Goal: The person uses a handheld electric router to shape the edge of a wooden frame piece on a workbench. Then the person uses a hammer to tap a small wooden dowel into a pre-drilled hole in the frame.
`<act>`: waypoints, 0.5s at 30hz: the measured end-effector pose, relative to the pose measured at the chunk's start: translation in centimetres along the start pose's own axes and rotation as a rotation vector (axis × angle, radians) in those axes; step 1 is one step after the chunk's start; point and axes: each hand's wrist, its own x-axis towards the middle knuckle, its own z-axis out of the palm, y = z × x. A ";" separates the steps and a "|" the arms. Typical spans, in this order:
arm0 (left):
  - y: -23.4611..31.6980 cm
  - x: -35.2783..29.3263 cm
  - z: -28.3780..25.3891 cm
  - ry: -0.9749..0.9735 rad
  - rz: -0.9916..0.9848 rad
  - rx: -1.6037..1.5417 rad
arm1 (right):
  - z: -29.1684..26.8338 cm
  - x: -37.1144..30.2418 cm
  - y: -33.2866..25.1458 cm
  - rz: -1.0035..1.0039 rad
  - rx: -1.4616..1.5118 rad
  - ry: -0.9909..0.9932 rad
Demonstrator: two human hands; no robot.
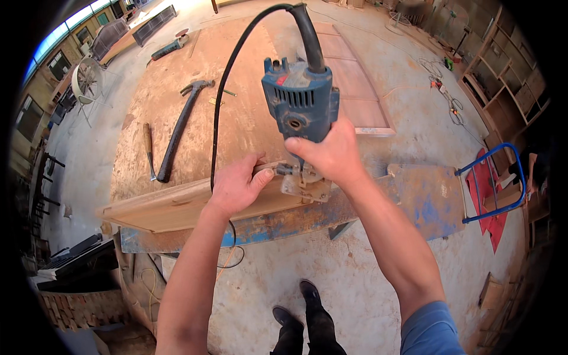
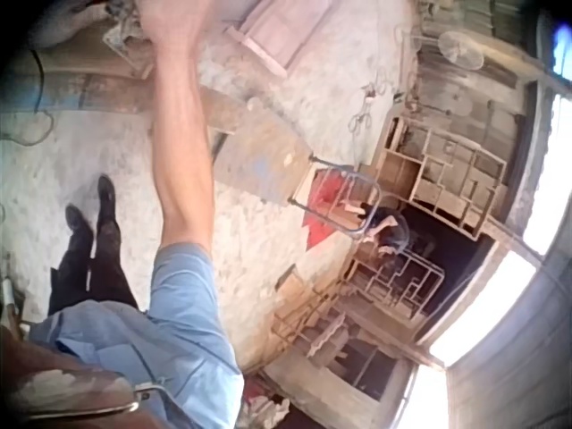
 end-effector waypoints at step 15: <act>4.0 -3.8 -1.9 0.142 0.119 0.004 | -4.6 -10.9 -1.2 0.244 -0.088 -0.250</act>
